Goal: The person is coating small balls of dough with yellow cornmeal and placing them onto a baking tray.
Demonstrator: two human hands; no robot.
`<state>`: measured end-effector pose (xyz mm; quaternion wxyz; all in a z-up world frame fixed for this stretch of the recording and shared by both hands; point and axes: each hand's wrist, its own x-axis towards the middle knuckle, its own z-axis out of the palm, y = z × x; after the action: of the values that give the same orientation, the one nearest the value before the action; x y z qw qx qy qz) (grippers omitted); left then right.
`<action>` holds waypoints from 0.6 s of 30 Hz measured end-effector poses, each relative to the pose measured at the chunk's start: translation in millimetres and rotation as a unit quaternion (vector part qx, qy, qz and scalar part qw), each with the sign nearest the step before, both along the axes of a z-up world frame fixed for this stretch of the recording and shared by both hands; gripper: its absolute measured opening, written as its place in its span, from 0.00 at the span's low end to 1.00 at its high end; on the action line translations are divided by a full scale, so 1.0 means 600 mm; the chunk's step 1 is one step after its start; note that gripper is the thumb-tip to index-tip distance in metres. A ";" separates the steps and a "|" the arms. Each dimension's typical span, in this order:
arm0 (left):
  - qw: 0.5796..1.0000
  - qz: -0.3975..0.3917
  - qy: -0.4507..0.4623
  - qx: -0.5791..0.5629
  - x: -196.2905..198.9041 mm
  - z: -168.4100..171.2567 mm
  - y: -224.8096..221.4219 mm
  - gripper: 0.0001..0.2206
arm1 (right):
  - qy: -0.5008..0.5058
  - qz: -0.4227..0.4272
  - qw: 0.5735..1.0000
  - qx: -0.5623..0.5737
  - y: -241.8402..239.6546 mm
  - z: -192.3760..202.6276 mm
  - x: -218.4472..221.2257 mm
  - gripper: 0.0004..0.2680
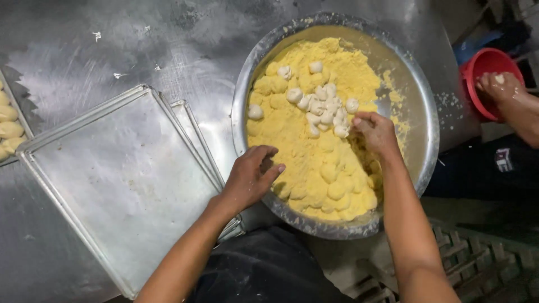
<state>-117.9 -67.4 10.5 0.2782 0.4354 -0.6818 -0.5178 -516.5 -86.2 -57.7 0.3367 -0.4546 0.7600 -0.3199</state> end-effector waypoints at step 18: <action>0.979 0.136 0.036 0.147 -0.039 0.014 -0.035 0.18 | -0.085 0.033 0.996 0.022 -0.377 -0.154 -0.046 0.14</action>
<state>-141.1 -88.2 18.9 0.3039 0.5412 -0.5219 -0.5851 -544.3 -312.3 -149.8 0.4204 -0.4432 0.7199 -0.3294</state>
